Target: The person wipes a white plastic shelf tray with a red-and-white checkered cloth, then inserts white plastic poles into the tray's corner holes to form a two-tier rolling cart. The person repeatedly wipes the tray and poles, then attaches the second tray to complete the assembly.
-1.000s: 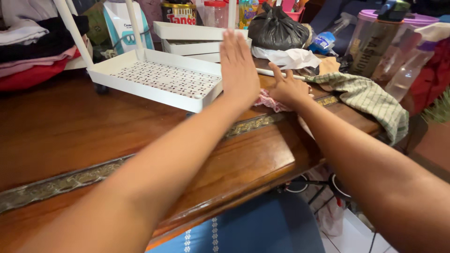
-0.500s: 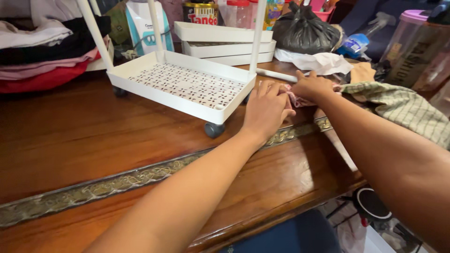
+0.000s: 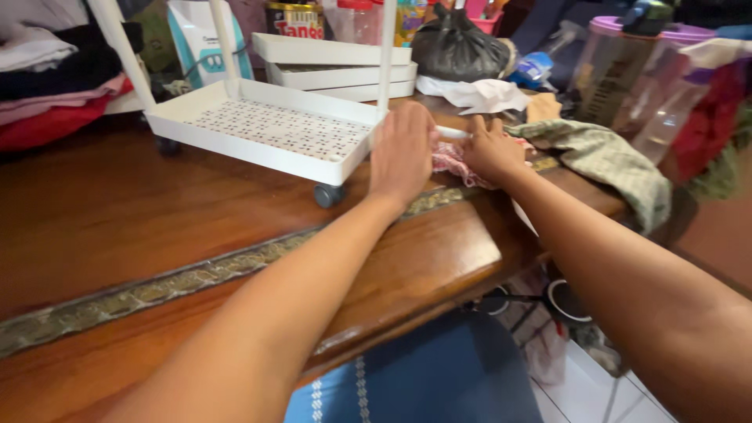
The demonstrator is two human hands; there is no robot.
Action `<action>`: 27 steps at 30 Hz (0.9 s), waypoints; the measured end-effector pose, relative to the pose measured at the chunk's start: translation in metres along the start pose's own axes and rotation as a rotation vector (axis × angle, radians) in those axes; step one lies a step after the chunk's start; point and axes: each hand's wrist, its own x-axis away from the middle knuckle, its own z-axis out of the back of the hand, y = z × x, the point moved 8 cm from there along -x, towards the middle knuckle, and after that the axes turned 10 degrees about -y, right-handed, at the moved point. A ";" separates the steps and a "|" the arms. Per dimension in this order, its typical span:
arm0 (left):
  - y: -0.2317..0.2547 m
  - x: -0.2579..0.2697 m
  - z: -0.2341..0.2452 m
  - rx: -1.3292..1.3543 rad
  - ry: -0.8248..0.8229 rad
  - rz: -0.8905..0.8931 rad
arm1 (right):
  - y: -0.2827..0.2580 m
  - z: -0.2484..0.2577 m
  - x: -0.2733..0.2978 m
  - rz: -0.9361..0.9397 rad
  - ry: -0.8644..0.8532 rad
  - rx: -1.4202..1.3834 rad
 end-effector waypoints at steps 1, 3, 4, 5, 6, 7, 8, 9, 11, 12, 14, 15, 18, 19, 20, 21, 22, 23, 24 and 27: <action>0.003 0.005 0.010 0.021 0.071 -0.026 | -0.001 0.005 0.014 0.017 -0.002 0.000; 0.014 0.015 0.028 -0.051 0.204 -0.108 | -0.007 0.018 0.043 0.172 0.018 -0.117; 0.023 0.019 0.035 -0.145 0.268 -0.163 | -0.010 0.024 0.057 0.250 0.031 -0.175; 0.032 0.021 0.042 -0.240 0.336 -0.218 | -0.010 0.032 0.066 0.282 0.067 -0.189; 0.029 0.014 0.030 -0.197 0.113 -0.161 | -0.012 0.038 0.073 0.314 0.102 -0.201; 0.025 0.014 0.016 -0.158 -0.113 -0.101 | -0.012 0.045 0.080 0.349 0.135 -0.218; 0.022 0.016 0.002 -0.117 -0.338 -0.041 | -0.007 0.060 0.085 0.350 0.259 -0.269; 0.017 0.017 0.004 -0.095 -0.357 0.049 | -0.004 0.069 0.091 0.350 0.375 -0.325; 0.005 0.016 0.010 -0.053 -0.393 0.231 | 0.017 0.086 0.096 0.227 0.585 -0.599; 0.001 0.020 0.017 0.007 -0.365 0.284 | 0.036 0.091 0.098 0.097 0.672 -0.816; -0.008 0.021 0.037 0.118 -0.294 0.379 | 0.057 0.081 0.085 -0.025 0.608 -1.494; -0.010 0.024 0.040 0.151 -0.336 0.407 | 0.050 0.069 0.075 -0.012 0.408 -1.941; -0.013 0.043 0.050 0.207 -0.426 0.444 | 0.010 0.058 0.068 0.229 -0.029 -2.288; -0.010 0.049 0.053 0.195 -0.433 0.418 | -0.003 0.054 0.069 0.340 -0.117 -2.241; -0.007 0.055 0.056 0.182 -0.441 0.391 | -0.001 0.045 0.065 0.285 -0.028 -2.134; -0.006 0.061 0.057 0.189 -0.459 0.390 | 0.002 0.036 0.060 0.232 0.062 -2.019; -0.005 0.067 0.058 0.195 -0.478 0.389 | 0.007 0.028 0.054 0.182 0.148 -1.901; -0.004 0.072 0.059 0.202 -0.494 0.391 | 0.017 0.027 0.048 0.182 0.323 -1.849; 0.000 0.073 0.061 0.187 -0.481 0.373 | 0.026 0.027 0.044 0.177 0.495 -1.791; 0.004 0.075 0.067 0.137 -0.468 0.341 | 0.054 0.018 0.037 -0.052 0.781 -1.662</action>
